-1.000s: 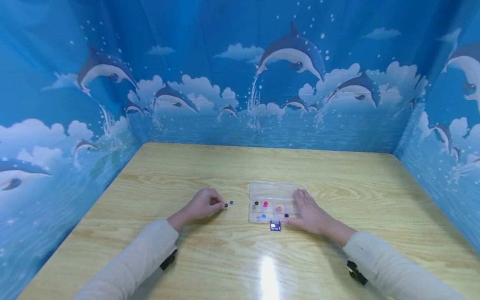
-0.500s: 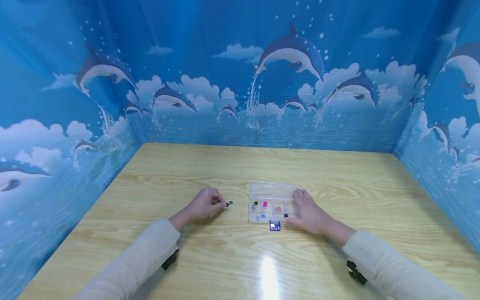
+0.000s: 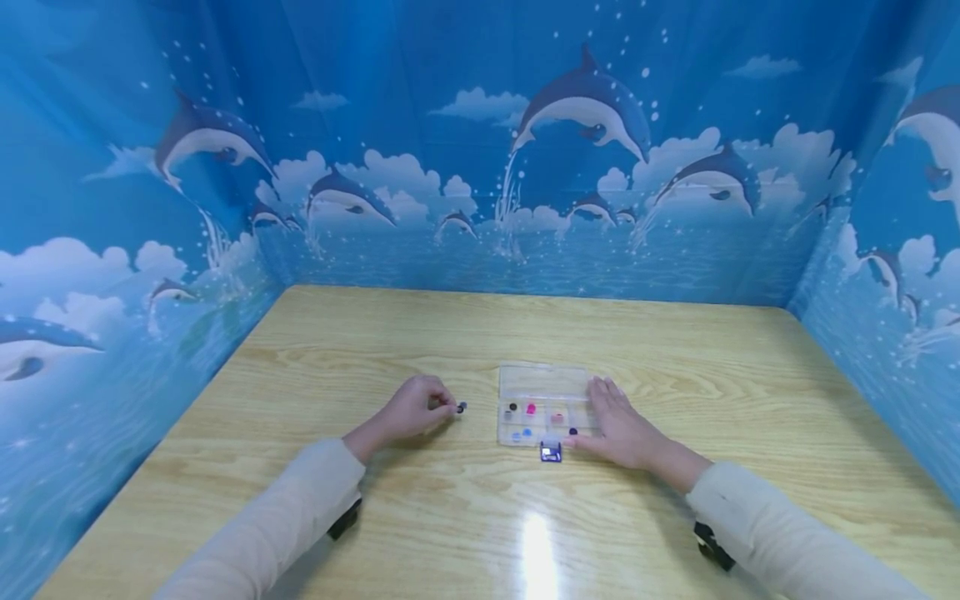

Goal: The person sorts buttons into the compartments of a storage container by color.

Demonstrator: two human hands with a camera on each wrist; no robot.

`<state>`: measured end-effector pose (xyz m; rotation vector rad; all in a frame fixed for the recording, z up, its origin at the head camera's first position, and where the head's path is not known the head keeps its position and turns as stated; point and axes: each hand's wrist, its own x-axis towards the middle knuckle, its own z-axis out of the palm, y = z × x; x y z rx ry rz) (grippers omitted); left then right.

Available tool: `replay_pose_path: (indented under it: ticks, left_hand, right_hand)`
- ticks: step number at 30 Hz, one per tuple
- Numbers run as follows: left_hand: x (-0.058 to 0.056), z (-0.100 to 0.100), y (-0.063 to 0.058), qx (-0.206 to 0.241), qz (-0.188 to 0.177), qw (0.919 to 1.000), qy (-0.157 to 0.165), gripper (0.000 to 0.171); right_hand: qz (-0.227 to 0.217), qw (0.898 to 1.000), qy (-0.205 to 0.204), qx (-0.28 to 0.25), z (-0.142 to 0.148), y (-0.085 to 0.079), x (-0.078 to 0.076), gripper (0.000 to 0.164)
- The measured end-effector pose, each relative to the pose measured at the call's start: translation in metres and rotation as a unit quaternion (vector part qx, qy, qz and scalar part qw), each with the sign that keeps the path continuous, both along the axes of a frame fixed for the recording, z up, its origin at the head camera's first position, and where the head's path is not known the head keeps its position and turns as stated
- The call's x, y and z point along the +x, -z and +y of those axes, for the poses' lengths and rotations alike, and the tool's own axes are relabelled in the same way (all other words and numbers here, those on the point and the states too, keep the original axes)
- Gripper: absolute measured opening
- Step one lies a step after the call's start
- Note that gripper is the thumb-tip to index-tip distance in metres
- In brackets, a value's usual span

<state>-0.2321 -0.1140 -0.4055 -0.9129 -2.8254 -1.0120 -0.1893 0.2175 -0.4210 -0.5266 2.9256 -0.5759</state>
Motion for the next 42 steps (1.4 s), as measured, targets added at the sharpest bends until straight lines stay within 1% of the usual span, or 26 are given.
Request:
replay_pose_path:
  ticks: [7,14,18,25,30,33,38,42]
  left_hand:
    - [0.0,0.004,-0.001,-0.002,0.005,1.0,0.006,0.004]
    - [-0.002,0.008,0.001,-0.005,-0.009,0.9999,-0.011,0.004]
    - [-0.002,0.011,0.0,-0.007,-0.015,0.9997,-0.017,0.004]
    - [0.0,0.016,-0.001,-0.004,-0.01,0.9999,-0.012,0.006]
    - [0.0,0.019,-0.002,-0.006,0.002,1.0,-0.004,0.005]
    - [0.0,0.022,-0.002,-0.002,0.002,1.0,-0.001,0.004]
    - [0.001,0.026,0.0,0.015,-0.015,0.9998,0.003,0.004]
    - [0.001,0.029,0.001,0.019,-0.038,0.9991,-0.004,0.004]
  right_hand:
    - [0.0,1.0,0.0,-0.002,0.0,0.001,0.0,0.1]
    - [0.004,1.0,-0.003,-0.001,0.001,0.002,0.0,0.1]
    - [0.006,1.0,-0.003,-0.001,0.002,0.002,0.0,0.1]
    - [0.006,1.0,-0.003,-0.003,0.001,0.002,0.0,0.1]
    - [0.004,1.0,-0.003,-0.003,0.001,0.002,0.0,0.099]
    - [0.005,1.0,-0.002,-0.001,0.001,0.002,-0.001,0.099]
    - [0.006,1.0,-0.002,-0.001,0.001,0.002,-0.001,0.098]
    - [0.007,1.0,-0.005,-0.002,0.001,0.002,-0.001,0.098]
